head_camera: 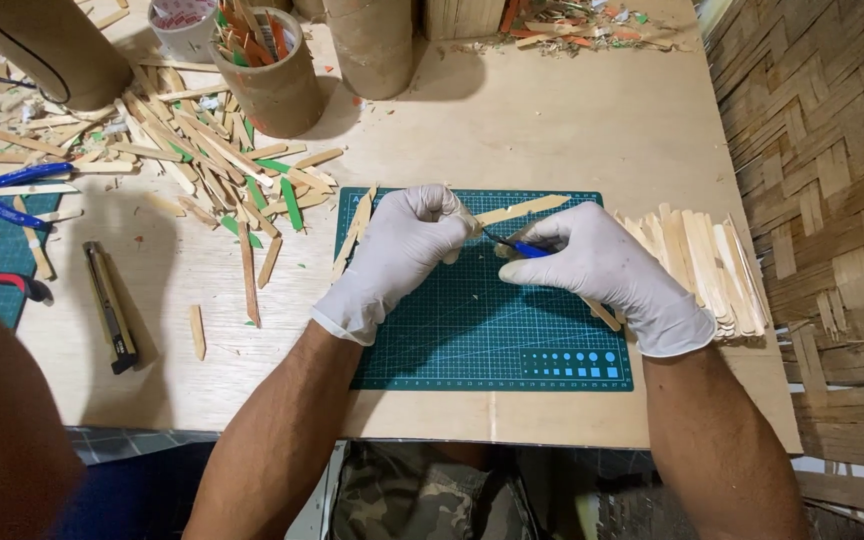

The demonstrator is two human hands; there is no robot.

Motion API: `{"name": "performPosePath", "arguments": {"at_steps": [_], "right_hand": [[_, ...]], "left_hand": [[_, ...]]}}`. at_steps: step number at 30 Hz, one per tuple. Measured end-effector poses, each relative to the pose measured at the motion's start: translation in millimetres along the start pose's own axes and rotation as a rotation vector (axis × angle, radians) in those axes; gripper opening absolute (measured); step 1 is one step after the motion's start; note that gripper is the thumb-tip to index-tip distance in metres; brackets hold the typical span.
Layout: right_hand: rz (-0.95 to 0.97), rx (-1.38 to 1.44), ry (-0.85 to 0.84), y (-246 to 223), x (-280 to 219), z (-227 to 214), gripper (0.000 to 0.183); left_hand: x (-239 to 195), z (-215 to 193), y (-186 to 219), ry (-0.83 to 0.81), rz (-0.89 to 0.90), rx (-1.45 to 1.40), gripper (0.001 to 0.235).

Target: Shaping and trimming popsicle sticks using small pliers on a cutting mat.

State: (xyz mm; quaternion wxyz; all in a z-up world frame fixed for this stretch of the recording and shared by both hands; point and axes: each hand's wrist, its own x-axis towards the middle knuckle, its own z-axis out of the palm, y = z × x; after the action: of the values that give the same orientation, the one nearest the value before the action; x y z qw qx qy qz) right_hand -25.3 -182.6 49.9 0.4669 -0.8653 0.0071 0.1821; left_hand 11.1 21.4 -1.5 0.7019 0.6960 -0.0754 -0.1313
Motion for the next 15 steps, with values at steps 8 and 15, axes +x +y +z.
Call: {"name": "performPosePath", "arguments": {"at_steps": [8,15], "right_hand": [[-0.001,-0.010,-0.004,-8,-2,0,0.034],[-0.003,-0.003,-0.007,-7,-1,-1,0.033]], "left_hand": [[-5,0,8,-0.002,0.007,0.006,0.007],[-8,0,12,-0.026,0.001,0.026,0.007]]}}
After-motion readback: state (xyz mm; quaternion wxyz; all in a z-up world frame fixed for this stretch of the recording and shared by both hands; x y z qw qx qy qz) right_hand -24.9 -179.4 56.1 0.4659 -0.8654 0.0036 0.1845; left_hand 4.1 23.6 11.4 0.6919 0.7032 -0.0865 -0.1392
